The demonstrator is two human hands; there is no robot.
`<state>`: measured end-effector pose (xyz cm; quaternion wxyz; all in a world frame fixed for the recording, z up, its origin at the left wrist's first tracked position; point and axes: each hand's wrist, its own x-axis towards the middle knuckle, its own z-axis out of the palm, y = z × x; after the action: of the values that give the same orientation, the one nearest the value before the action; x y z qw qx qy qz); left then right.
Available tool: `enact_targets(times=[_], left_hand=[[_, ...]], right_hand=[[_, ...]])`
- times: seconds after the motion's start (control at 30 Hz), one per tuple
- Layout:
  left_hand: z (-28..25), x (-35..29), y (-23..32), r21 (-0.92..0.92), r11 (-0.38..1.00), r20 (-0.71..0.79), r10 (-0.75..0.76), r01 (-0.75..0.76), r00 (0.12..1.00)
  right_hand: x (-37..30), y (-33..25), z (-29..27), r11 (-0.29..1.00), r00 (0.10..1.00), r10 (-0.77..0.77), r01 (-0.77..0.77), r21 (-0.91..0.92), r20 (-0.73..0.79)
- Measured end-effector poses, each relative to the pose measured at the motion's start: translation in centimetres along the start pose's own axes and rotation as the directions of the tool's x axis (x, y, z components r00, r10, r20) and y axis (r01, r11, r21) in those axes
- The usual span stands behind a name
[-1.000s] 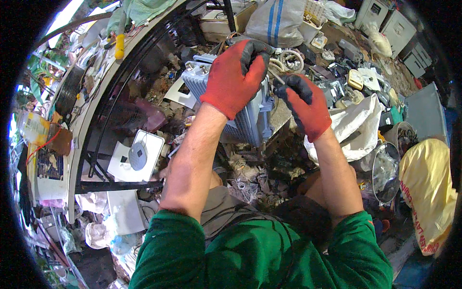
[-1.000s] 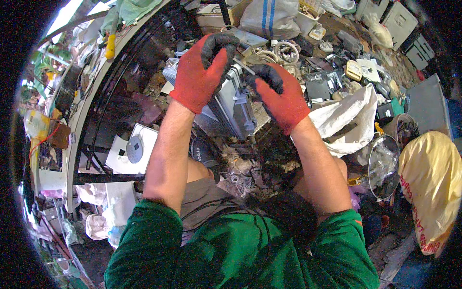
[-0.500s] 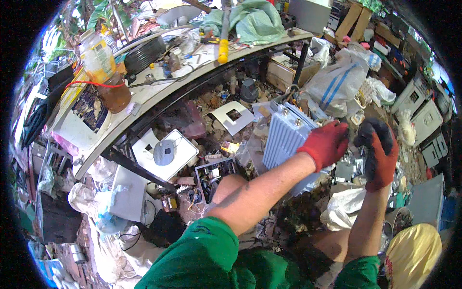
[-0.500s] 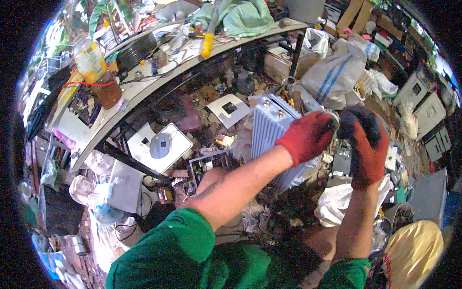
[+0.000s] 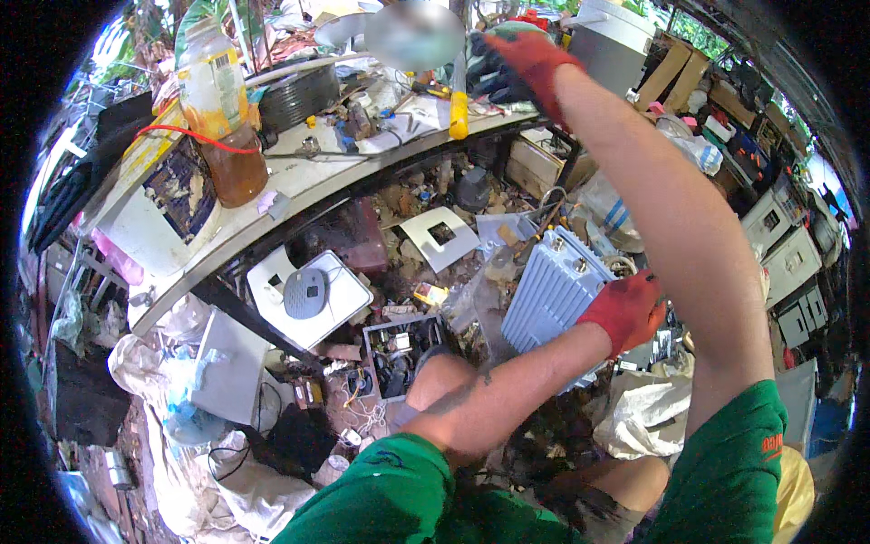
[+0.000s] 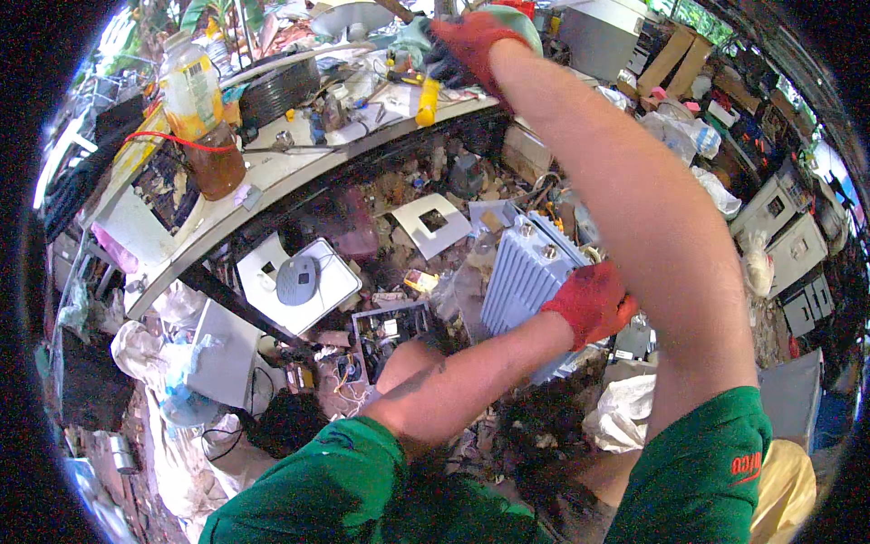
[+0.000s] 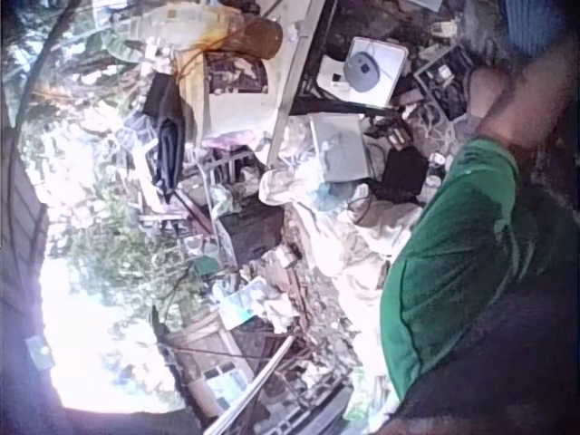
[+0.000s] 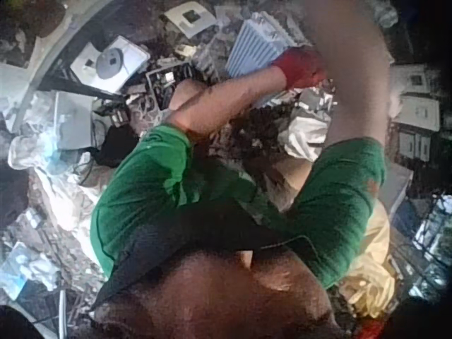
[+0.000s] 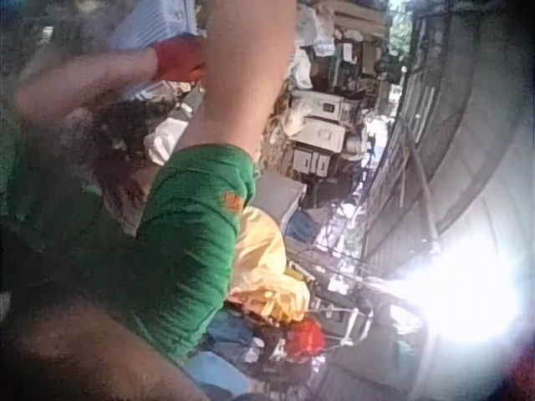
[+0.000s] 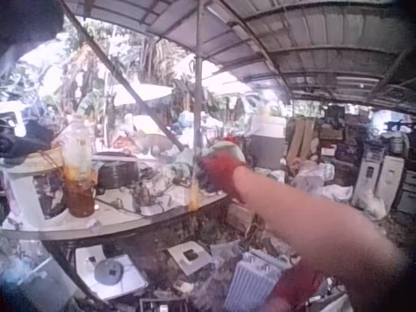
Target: The person disassembles a metal electronic casing by prying at internal components with a small tool and removing parts by hand.
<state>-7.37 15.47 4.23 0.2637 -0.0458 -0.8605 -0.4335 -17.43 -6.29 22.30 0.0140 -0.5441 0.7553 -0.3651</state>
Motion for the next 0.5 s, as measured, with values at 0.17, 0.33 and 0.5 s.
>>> enact_targets(times=[0.17,0.33,0.5], left_hand=[[-2.1,-2.0,-4.5,0.082,0.997,-0.109,0.02,-0.011,0.994],[-2.2,-1.3,-3.2,-0.094,0.995,-0.106,0.017,-0.027,0.994],[-1.0,-0.9,-2.9,0.074,0.997,-0.203,-0.008,0.023,0.979]], right_hand=[[-14.0,-1.9,-4.0,0.861,0.955,-0.273,0.188,0.472,0.117],[-30.9,5.5,-9.5,0.935,0.948,0.032,0.084,0.344,-0.317],[-40.0,14.1,-4.6,0.828,0.893,0.247,0.007,0.56,-0.377]])
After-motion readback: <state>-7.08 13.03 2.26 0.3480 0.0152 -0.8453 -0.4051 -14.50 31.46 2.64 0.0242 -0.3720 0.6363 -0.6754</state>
